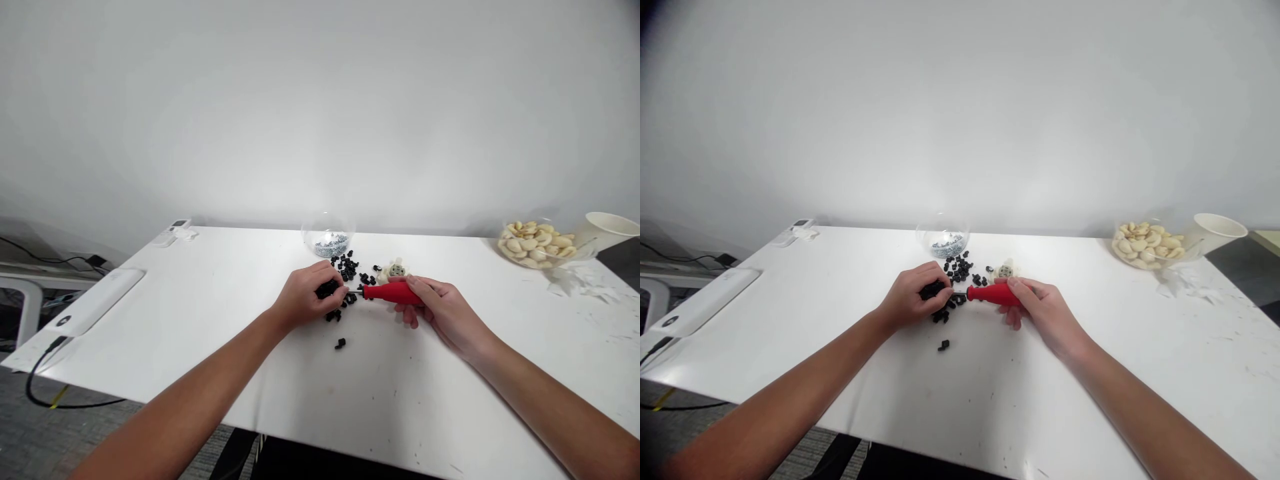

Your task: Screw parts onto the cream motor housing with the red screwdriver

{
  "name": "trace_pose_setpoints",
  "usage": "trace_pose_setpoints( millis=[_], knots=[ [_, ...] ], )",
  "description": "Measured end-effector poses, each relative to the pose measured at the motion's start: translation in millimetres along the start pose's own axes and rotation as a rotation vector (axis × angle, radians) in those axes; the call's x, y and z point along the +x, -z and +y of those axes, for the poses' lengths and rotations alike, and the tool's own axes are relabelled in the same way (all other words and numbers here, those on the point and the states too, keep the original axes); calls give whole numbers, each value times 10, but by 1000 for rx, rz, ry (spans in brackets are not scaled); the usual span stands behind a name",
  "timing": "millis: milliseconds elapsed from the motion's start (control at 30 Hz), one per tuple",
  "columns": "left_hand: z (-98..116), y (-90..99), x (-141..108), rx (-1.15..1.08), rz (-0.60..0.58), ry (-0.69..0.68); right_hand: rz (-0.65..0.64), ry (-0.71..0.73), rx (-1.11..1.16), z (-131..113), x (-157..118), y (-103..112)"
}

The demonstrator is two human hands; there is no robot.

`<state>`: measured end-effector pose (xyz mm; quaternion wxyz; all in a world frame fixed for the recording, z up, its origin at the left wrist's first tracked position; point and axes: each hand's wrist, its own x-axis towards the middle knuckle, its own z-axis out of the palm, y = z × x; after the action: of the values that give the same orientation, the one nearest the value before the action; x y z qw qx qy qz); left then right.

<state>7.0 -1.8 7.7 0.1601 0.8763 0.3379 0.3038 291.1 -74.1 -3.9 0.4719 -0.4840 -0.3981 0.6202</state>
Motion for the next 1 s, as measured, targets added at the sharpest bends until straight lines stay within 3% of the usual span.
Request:
trace_pose_setpoints(
  millis=[233,367,800,1000],
  knots=[
    [-72,-23,-17,-77,65,27,29,7,35,-27,-9,-3],
    [-85,-39,-9,-82,104,56,124,83,60,-45,-8,29],
    [-8,43,-47,-74,65,111,360,192,156,-188,18,225],
    [-1,42,7,12,213,129,422,195,121,-147,44,300]
  ],
)
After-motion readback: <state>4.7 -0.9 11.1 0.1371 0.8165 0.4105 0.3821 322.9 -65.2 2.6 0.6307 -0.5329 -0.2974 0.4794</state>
